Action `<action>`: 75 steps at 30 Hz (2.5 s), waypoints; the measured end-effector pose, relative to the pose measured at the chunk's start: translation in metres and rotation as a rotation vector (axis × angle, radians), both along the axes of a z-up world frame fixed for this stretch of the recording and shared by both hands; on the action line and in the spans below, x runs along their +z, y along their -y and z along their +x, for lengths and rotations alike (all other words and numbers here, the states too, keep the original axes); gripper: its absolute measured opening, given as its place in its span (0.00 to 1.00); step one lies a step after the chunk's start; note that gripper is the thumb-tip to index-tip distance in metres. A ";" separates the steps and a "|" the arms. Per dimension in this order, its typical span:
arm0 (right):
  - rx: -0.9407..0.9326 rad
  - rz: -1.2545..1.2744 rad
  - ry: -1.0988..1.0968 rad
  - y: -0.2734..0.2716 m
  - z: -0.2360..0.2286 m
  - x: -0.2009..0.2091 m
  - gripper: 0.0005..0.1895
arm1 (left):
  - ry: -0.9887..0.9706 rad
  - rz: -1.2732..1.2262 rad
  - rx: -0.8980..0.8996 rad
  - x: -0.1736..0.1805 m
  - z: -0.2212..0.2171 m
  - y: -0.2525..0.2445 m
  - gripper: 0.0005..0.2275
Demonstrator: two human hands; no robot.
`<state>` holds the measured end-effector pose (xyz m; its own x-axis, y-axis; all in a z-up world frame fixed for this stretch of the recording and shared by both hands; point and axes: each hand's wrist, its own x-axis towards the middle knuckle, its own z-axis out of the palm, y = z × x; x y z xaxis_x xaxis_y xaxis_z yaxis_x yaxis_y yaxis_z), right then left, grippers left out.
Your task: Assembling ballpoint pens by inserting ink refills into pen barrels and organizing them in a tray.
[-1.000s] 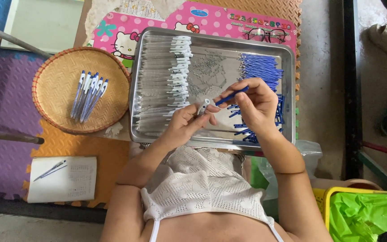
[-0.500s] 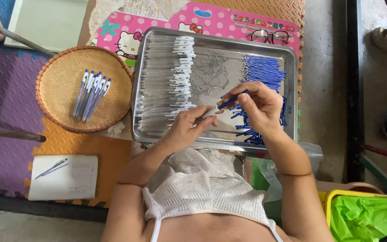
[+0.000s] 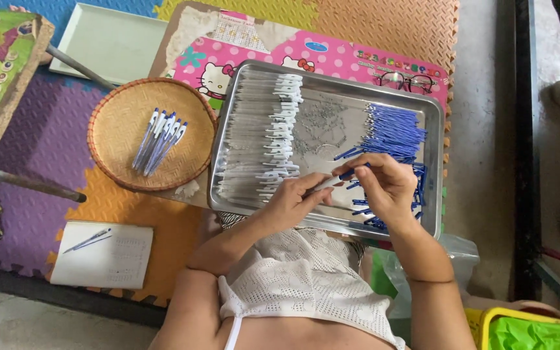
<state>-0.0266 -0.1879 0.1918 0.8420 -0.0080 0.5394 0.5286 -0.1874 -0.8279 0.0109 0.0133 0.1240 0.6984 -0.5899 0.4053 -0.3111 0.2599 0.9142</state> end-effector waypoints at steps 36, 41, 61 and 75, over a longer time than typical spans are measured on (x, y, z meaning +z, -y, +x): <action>-0.156 0.141 0.249 0.008 -0.044 -0.102 0.18 | -0.148 0.012 -0.269 -0.012 -0.036 0.017 0.07; -0.187 0.144 0.241 -0.007 -0.041 -0.086 0.25 | -0.022 0.104 -0.185 -0.006 -0.024 0.015 0.07; -0.245 0.013 -0.084 0.016 -0.016 0.009 0.15 | -0.391 -0.062 -0.559 0.020 -0.001 0.020 0.10; 0.006 0.133 0.011 0.030 -0.001 0.004 0.10 | -0.447 -0.057 -0.586 0.030 -0.003 0.013 0.11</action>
<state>-0.0279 -0.2184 0.1958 0.8364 -0.0750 0.5430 0.5384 -0.0734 -0.8395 0.0079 0.0004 0.1541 0.3808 -0.9033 0.1975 0.2923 0.3202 0.9011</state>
